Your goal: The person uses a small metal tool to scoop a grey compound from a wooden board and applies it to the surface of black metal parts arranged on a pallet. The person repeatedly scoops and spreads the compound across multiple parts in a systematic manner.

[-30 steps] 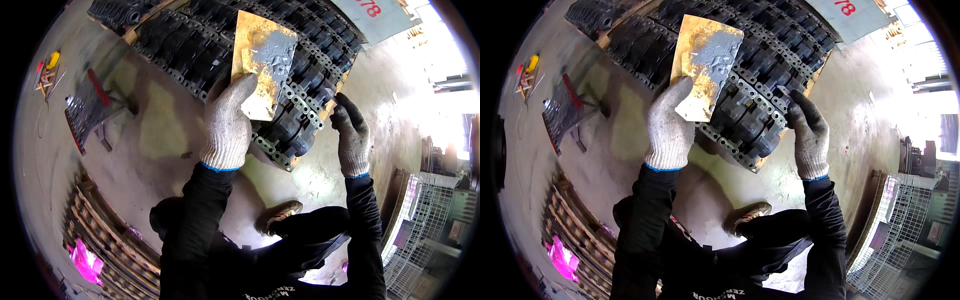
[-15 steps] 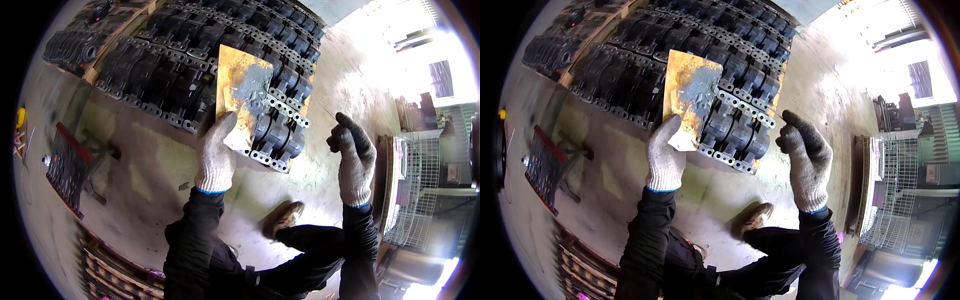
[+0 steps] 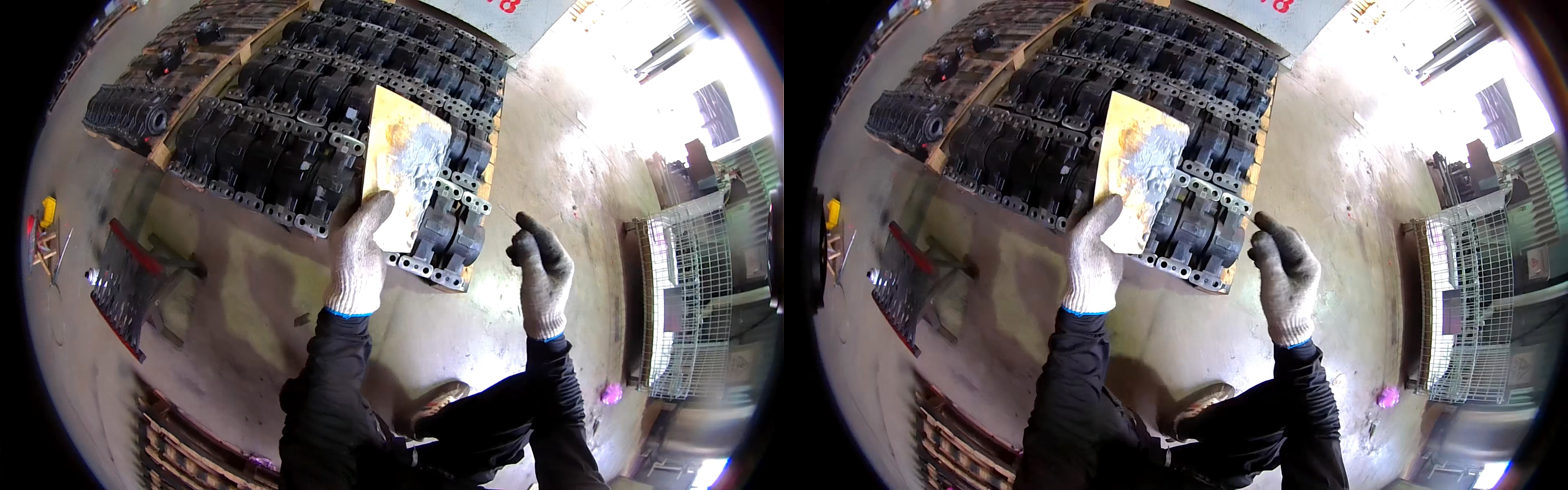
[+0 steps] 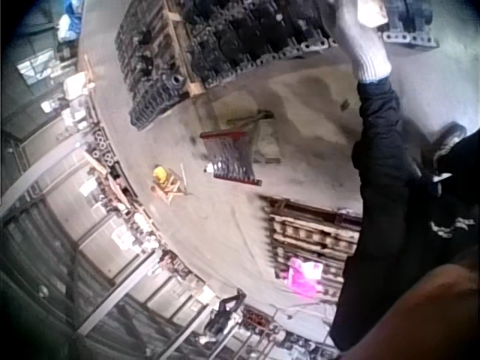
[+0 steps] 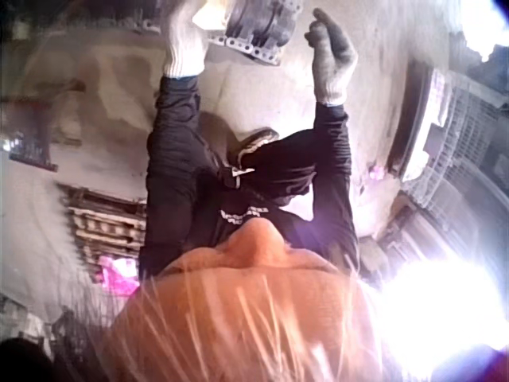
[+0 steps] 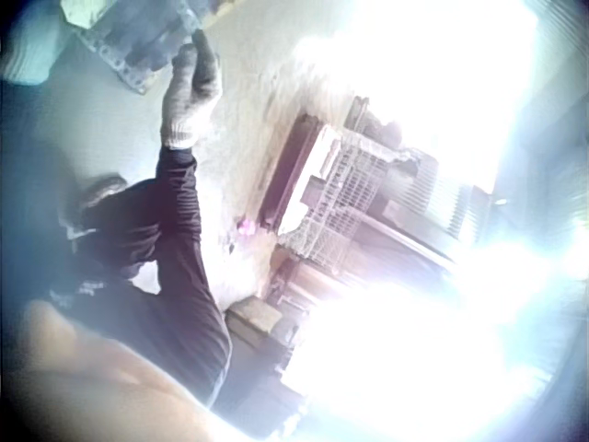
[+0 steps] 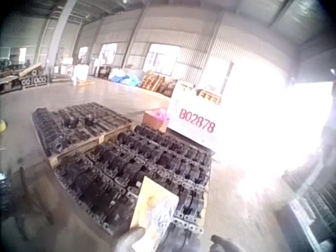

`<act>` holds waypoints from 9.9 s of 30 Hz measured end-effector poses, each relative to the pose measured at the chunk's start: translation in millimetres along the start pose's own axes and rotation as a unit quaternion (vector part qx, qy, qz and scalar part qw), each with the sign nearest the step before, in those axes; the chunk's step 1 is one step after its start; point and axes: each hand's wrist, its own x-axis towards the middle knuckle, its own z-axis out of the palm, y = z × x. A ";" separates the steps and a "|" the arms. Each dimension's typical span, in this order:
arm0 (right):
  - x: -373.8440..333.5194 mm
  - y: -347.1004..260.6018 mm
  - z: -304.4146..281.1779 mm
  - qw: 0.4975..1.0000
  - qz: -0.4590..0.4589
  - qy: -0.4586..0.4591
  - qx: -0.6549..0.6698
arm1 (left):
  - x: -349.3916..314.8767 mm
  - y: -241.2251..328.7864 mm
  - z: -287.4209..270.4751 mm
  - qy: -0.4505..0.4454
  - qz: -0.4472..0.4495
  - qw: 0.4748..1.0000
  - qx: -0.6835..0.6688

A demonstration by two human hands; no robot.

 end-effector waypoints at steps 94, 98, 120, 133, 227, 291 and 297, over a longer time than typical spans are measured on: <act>27.4 19.4 44.7 0.974 -0.191 -0.051 -0.114 | 1.1 2.5 6.0 -0.026 0.023 0.988 0.148; 26.5 17.2 48.3 0.970 -0.204 -0.054 -0.118 | 1.2 1.5 2.8 -0.040 0.034 0.984 0.170; 27.3 25.5 48.5 0.964 -0.223 -0.053 -0.133 | -0.8 2.7 4.9 -0.036 0.049 0.982 0.180; 24.0 22.0 50.6 0.985 -0.138 -0.060 -0.088 | -1.6 0.8 3.5 -0.053 0.041 0.982 0.178; -28.2 195.7 88.7 0.904 -0.145 0.002 -0.403 | 8.5 10.4 -12.7 -0.007 0.019 0.998 -0.054; -19.5 183.0 85.5 0.899 -0.107 -0.031 -0.423 | 6.4 13.5 -9.5 -0.026 -0.010 0.996 -0.083; -19.0 179.2 85.2 0.889 -0.107 -0.048 -0.442 | 7.1 11.9 -8.2 -0.033 -0.002 0.994 -0.105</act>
